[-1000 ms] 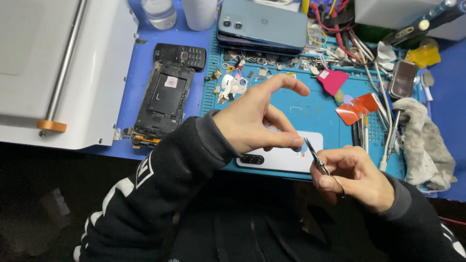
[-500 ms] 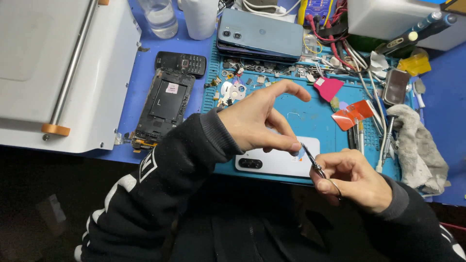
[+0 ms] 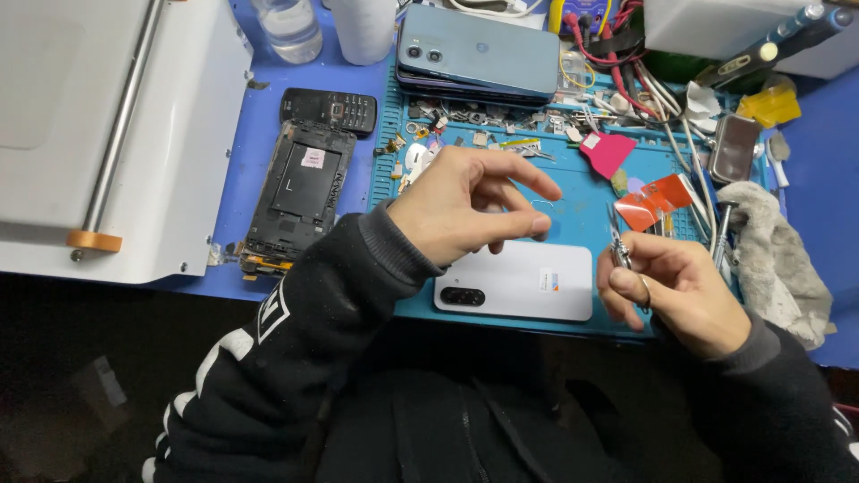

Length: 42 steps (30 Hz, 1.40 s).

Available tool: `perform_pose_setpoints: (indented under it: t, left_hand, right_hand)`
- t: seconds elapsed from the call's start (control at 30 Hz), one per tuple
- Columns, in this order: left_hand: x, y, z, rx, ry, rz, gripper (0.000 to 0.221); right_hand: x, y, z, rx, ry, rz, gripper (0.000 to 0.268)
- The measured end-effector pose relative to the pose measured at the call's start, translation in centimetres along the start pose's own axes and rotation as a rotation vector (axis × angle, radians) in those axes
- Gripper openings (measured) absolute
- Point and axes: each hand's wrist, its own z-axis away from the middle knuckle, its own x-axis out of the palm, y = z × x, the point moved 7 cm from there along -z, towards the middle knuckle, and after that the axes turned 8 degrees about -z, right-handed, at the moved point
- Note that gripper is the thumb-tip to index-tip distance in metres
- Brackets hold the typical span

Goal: Repairing a smartphone by cutting and applying adhesive tape to the back panel.

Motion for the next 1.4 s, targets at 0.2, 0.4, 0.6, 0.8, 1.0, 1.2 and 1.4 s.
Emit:
perform_pose_setpoints:
  t: [0.2,0.4,0.6,0.8,1.0,1.2,1.4]
  left_hand:
    - [-0.1,1.4,0.6,0.007,0.022,-0.068,0.052]
    - [0.3,1.6,0.7,-0.048,-0.008,-0.038,0.059]
    - [0.7,1.5,0.6,-0.068,-0.047,-0.039,0.063]
    - [0.9,0.8,0.3,-0.056,-0.108,-0.046,0.059]
    - [1.2,0.7,0.3,-0.044,-0.156,-0.039,0.053]
    - [1.2,1.0,0.2,-0.017,-0.163,-0.053,0.054]
    - [1.4,0.9,0.4,-0.055,-0.163,-0.027,0.059]
  right_hand:
    - [1.2,0.3,0.8,0.101,-0.146,0.013,0.028]
    - [2.0,0.2,0.6,0.108,-0.244,-0.008,0.040]
    - [2.2,0.1,0.5,0.083,-0.271,-0.010,0.044]
    - [2.9,-0.2,0.3,0.112,-0.316,-0.005,0.044]
    - [2.9,0.0,0.4,0.136,-0.340,0.001,0.043]
    - [2.7,-0.2,0.5,0.156,-0.329,0.018,0.038]
    - [2.5,0.4,0.7,0.192,-0.326,0.015,0.030]
